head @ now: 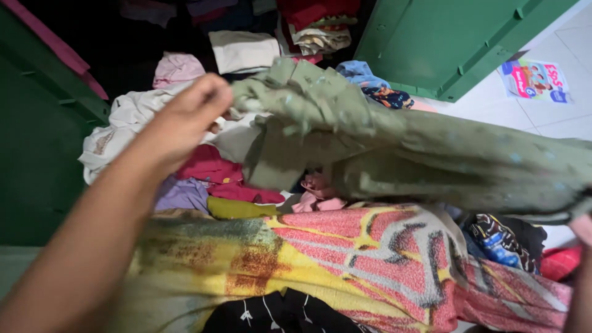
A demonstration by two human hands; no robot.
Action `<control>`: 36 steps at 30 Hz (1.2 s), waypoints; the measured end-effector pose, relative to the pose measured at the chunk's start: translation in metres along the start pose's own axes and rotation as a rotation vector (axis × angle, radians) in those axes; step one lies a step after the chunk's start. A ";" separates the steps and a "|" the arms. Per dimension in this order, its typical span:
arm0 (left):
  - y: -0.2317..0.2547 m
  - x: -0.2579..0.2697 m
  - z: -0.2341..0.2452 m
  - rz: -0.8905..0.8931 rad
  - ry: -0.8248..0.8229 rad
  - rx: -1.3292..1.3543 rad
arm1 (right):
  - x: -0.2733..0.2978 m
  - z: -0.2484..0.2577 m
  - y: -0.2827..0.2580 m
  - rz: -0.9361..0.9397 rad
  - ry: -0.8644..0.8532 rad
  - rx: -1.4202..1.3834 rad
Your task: Folding various items of clothing and placing them into a wardrobe.
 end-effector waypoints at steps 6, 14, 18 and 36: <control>-0.045 0.053 -0.070 0.149 -0.177 0.653 | 0.108 0.034 0.105 -0.212 -0.113 -0.102; -0.155 0.057 -0.157 0.680 -0.033 0.518 | 0.087 -0.199 0.088 -0.401 0.079 -0.120; -0.118 0.070 -0.131 0.711 0.014 0.279 | 0.123 -0.149 0.081 -0.190 -0.071 -0.113; -0.050 0.077 -0.201 -0.388 -0.318 -1.043 | -0.113 -0.455 -0.055 -0.267 -0.185 0.940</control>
Point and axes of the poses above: each hand's wrist, its own x-axis away from the middle knuckle, its own z-axis out of the back of the hand, y = z × x, the point moved 7 cm from there along -x, towards the middle knuckle, and after that the axes turned 14 degrees about -y, right-handed, at the moved point
